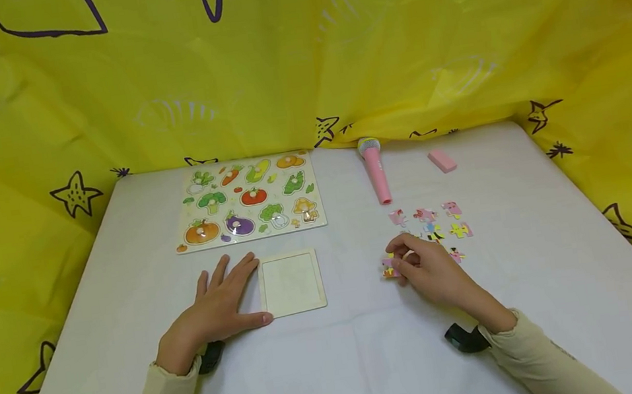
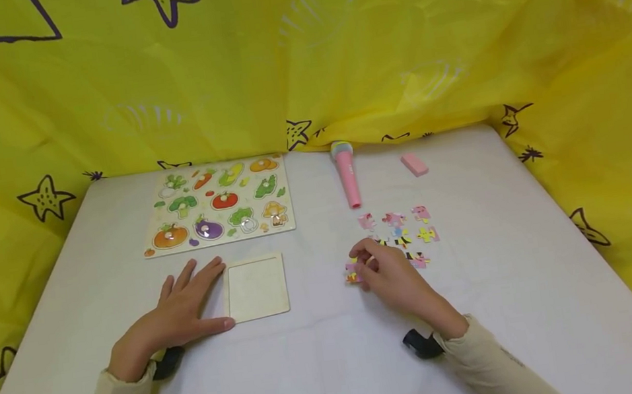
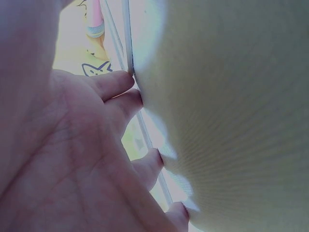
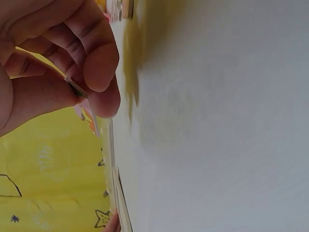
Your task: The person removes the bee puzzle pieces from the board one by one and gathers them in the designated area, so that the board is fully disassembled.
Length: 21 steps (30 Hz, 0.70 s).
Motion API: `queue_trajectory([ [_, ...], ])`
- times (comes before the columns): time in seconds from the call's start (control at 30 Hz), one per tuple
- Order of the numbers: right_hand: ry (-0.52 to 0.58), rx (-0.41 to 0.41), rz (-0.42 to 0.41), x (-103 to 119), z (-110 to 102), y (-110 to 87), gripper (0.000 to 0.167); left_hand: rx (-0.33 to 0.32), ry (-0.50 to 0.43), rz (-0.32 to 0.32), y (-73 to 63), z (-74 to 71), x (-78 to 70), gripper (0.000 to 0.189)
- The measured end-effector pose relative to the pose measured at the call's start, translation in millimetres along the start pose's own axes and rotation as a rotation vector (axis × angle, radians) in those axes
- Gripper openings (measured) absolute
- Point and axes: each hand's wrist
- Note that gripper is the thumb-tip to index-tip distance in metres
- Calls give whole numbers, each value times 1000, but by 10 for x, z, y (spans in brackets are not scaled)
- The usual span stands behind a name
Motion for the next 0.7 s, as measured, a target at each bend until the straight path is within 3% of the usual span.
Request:
queue_trajectory([
  [0.7,-135,-157,75,-195,-571,-327,24,-4,-9,10,-6,-6,4,106],
])
Point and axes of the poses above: each hand's wrist, its own y-axis towards the middle knuckle, its own z-axis out of the palm, x = y × z, and after that the axes turned 2 degrees about y, right-handed
